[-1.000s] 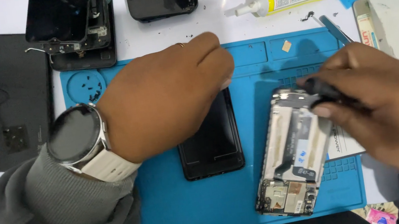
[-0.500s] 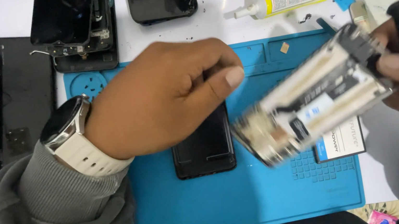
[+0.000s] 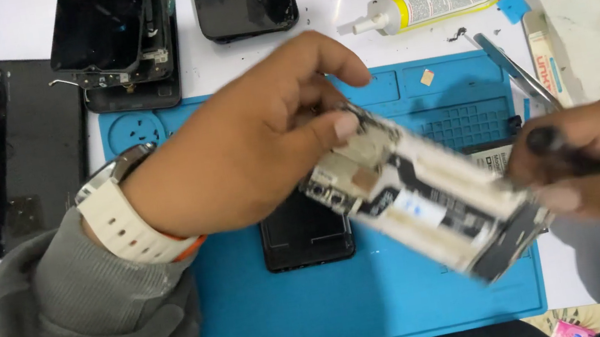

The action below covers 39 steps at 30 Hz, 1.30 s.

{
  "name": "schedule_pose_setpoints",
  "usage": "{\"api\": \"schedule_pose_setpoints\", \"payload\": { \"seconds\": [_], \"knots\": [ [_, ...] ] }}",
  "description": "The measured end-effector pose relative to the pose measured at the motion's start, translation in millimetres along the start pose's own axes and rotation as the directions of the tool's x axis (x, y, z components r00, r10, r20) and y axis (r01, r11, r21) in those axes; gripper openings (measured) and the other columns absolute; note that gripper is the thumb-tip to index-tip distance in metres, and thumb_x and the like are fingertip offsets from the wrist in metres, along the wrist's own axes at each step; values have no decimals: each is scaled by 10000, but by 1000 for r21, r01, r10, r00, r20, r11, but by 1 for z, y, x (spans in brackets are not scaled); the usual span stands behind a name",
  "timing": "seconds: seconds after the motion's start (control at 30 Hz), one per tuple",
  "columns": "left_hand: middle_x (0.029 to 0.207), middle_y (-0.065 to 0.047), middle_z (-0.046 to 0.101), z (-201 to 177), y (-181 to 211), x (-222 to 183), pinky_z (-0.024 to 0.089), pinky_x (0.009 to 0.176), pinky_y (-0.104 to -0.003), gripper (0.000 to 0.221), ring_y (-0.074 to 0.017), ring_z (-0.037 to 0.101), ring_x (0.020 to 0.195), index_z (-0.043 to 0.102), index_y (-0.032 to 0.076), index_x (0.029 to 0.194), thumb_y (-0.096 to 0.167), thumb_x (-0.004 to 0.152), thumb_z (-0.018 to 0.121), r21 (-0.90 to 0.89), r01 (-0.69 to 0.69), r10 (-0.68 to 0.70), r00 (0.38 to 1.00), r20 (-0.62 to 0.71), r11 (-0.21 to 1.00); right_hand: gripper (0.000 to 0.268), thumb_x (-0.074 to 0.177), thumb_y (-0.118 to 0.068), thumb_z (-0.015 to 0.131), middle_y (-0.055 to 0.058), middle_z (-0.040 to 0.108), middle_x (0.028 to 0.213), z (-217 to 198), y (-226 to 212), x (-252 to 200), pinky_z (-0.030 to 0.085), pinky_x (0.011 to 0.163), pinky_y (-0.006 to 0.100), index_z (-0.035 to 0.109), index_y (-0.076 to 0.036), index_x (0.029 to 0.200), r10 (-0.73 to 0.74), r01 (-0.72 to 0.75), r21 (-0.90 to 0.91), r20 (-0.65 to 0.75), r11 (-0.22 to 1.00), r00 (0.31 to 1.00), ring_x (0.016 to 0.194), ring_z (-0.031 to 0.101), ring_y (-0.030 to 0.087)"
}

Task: Repairing a mobile phone by unscrewing internal components and adjusting connectors with tweezers on a repair mat.

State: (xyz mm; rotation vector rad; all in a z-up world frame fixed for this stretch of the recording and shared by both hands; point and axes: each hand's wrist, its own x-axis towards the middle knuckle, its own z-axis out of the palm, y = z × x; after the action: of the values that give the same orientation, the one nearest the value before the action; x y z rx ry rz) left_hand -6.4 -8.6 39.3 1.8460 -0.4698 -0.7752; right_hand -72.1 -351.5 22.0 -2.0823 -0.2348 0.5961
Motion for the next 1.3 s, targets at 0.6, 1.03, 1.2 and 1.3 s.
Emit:
{"api": "schedule_pose_setpoints", "payload": {
  "seconds": [0.6, 1.03, 1.2, 1.3],
  "knots": [
    [1202, -91, 626, 31, -36, 4, 507, 858, -548, 401, -348, 610, 938, 587, 122, 1224, 299, 927, 790, 497, -552, 575, 809, 122, 670, 146, 914, -408, 805, 24, 606, 528, 49, -56, 24, 422, 593, 299, 729, -284, 902, 734, -581, -559, 78, 592, 674, 541, 428, 171],
    [1140, -34, 631, 37, -37, 5, 397, 942, -594, 399, -307, 614, 947, 625, 162, 1271, 301, 910, 728, 746, -485, 592, 791, 152, 457, 179, 855, -551, 790, -89, 701, 632, 47, -57, 21, 469, 597, 303, 818, -379, 896, 572, -443, -589, 39, 676, 820, 557, 557, 140],
    [1048, 5, 650, 32, -35, 6, 405, 915, -557, 310, -288, 628, 956, 639, 163, 1127, 329, 895, 760, 773, -472, 609, 780, 142, 425, 248, 822, -603, 795, -115, 756, 632, 47, -56, 21, 499, 598, 300, 790, -456, 1020, 577, -424, -626, 51, 654, 815, 543, 592, 141],
    [1027, -1, 636, 29, -38, 6, 411, 913, -557, 399, -293, 625, 941, 637, 174, 1123, 436, 868, 795, 801, -446, 579, 800, 157, 400, 231, 832, -600, 803, -91, 713, 627, 48, -56, 24, 464, 605, 304, 785, -459, 1014, 618, -443, -647, 55, 620, 784, 555, 567, 145]
  ]
}}
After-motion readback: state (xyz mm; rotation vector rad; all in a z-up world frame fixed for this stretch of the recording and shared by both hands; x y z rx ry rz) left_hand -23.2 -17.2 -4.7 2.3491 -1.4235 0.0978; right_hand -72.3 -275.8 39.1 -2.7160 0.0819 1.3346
